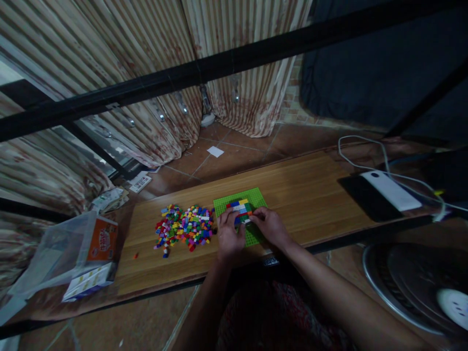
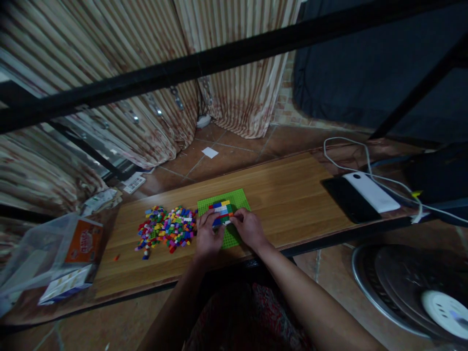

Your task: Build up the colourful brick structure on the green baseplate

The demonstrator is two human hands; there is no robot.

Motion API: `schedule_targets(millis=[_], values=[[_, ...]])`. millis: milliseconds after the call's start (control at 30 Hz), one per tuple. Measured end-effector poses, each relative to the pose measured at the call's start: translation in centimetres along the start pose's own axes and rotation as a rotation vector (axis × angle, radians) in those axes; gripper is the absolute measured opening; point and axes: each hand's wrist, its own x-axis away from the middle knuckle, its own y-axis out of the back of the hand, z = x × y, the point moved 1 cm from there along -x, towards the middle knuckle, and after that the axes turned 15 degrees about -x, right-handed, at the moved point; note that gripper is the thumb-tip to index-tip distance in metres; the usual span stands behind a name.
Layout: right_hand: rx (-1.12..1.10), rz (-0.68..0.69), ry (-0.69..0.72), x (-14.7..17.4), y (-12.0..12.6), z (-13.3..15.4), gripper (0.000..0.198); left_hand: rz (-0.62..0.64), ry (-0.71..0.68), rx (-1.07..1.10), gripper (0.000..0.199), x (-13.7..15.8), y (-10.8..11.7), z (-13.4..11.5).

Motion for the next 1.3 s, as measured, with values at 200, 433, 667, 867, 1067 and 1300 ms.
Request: schedule_targets(millis=[200, 433, 667, 867, 1067, 1300], values=[[0.017, 0.015, 0.014, -0.3, 0.0, -0.3, 0.014, 0.004, 0.087, 0.005, 0.017, -0.6, 0.6, -0.7], [0.016, 0.025, -0.017, -0.4, 0.0, -0.6, 0.014, -0.026, 0.137, -0.001, 0.016, -1.3, 0.5, -0.6], [0.033, 0.031, -0.020, -0.4, 0.1, -0.7, 0.014, -0.009, 0.109, -0.012, 0.016, -1.3, 0.4, -0.5], [-0.195, 0.123, -0.134, -1.2, 0.9, -0.9, 0.023, -0.021, 0.078, -0.045, 0.021, -1.0, 0.3, -1.0], [-0.433, 0.103, -0.317, -1.7, 1.3, -1.1, 0.044, -0.030, 0.082, -0.033, 0.022, -1.2, 0.2, -1.0], [-0.458, 0.154, -0.350, -1.6, 1.3, -0.9, 0.044, -0.049, 0.133, -0.007, 0.024, -1.3, -0.2, -0.9]])
